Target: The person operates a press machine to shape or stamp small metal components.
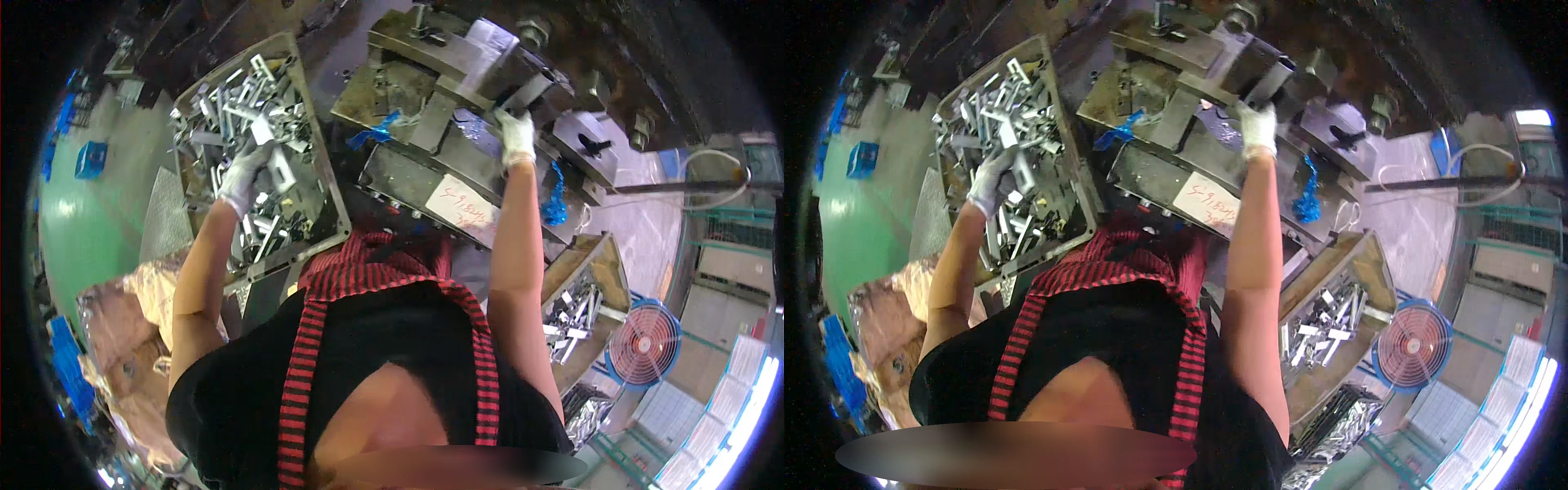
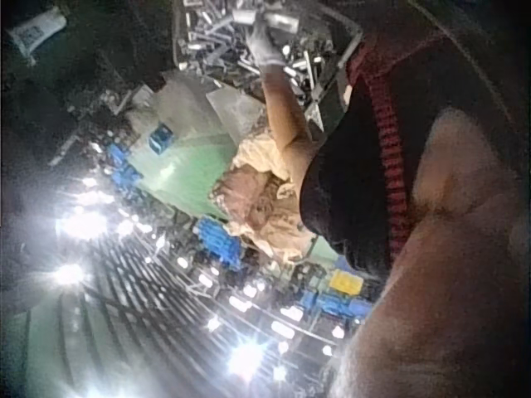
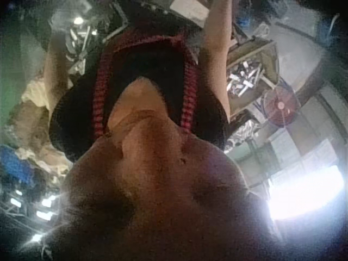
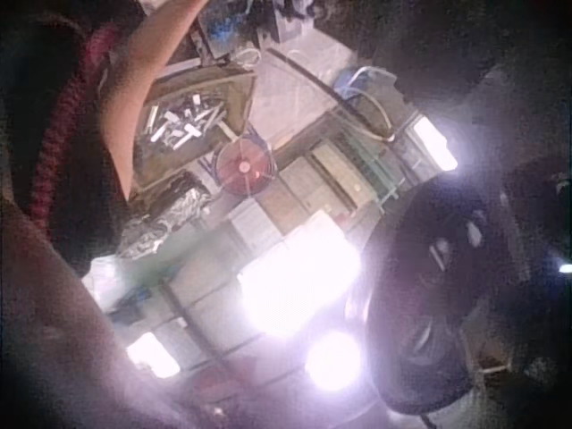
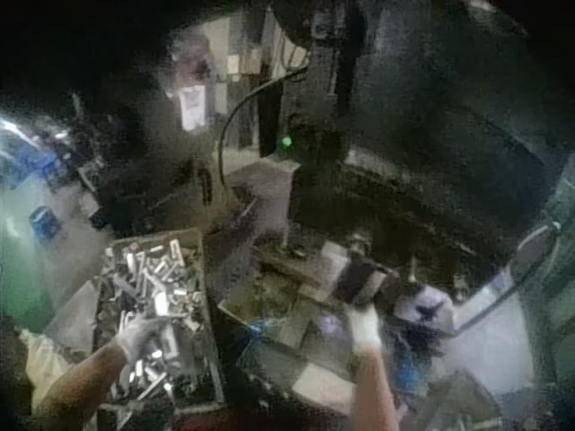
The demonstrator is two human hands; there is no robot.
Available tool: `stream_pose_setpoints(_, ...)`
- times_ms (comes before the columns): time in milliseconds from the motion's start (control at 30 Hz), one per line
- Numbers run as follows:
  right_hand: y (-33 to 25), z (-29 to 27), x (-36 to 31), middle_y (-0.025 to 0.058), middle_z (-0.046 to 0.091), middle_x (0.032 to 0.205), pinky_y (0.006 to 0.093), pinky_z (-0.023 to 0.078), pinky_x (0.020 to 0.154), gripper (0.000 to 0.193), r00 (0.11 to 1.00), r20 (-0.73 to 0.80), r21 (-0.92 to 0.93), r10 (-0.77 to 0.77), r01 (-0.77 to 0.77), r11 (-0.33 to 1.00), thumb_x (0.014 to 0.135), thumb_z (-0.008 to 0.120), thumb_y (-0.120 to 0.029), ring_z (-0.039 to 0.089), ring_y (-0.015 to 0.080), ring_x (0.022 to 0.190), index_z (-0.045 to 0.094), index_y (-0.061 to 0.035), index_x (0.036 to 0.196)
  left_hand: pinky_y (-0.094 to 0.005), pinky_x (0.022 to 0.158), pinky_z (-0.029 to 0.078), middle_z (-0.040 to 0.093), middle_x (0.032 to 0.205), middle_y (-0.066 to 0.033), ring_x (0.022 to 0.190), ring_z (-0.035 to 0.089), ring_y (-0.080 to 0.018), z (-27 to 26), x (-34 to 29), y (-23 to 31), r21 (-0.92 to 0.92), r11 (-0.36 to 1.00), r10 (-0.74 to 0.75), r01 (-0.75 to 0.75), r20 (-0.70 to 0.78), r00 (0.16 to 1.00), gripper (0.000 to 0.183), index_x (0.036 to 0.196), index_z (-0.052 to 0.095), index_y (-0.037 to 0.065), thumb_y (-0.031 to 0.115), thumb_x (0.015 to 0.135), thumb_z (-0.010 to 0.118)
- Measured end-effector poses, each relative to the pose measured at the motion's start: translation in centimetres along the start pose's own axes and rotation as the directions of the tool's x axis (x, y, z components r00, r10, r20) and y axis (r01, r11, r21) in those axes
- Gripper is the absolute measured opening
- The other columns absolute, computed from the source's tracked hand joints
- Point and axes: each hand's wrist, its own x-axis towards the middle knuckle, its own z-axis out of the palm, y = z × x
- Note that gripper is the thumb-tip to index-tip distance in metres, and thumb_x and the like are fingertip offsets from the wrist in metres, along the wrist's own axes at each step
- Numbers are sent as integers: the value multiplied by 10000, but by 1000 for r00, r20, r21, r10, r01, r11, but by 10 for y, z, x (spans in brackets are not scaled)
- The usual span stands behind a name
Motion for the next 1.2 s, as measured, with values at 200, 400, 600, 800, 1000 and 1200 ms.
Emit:
stream_pose_setpoints(200, -23, -22, -11, 70, 619, 703, 277, 442, 537, 433, 1000, -1, -256, -26, 25, 966, 717, 736, -356, 555, 143, 587, 641, 21, 908, -256, 521, 461, 620, 838, -49, 608, 575, -131, 194, 16, 13, 475, 858, -23, -196, 417, 908, 385, 1117, 541, -4, 272, 852, 573)
stream_pose_setpoints(400, 23, -131, -67, 101, 617, 814, 313, 480, 523, 308, 758, -619, 458, 205, 136, 879, 860, 518, -268, 582, 158, 612, 591, -21, 1029, -308, 735, 471, 644, 965, -179, 863, 605, -181, 341, 48, -13, 436, 676, 318, -593, 553, 770, 489, 1118, 578, -16, 376, 826, 577)
stream_pose_setpoints(600, 41, -160, -111, 51, 545, 733, 268, 435, 534, 285, 580, -659, 637, 479, 90, 766, 810, 568, -310, 512, 113, 578, 618, -45, 902, -323, 793, 468, 636, 1021, -165, 919, 615, -268, 376, 80, -39, 529, 685, 253, -501, 472, 845, 455, 1122, 590, 46, 392, 830, 552)
stream_pose_setpoints(800, 23, -40, -42, 195, 644, 949, 332, 477, 790, 270, 873, -158, -424, -462, 363, 830, 800, 633, -242, 632, 276, 893, 661, -12, 937, -321, 771, 483, 657, 961, -125, 864, 635, -207, 276, 63, -71, 521, 574, 440, -632, 454, 775, 360, 1138, 571, 59, 248, 832, 591)
stream_pose_setpoints(1000, -21, -4, 1, 170, 647, 968, 368, 457, 832, 370, 966, -56, -582, -252, 173, 795, 825, 564, -361, 612, 313, 922, 668, -33, 961, -326, 707, 501, 658, 862, -131, 747, 639, -230, 27, 40, -12, 916, 60, 135, -398, 387, 912, 300, 1042, 634, 100, 308, 831, 586)
stream_pose_setpoints(1200, -18, 0, 8, 162, 656, 945, 349, 460, 796, 365, 975, -51, -569, -214, 148, 809, 819, 584, -357, 622, 298, 896, 671, -30, 958, -403, 695, 497, 630, 918, -162, 832, 622, -316, -122, -16, -7, 861, -381, -382, -337, 186, 905, 244, 1024, 587, 55, 116, 802, 505)
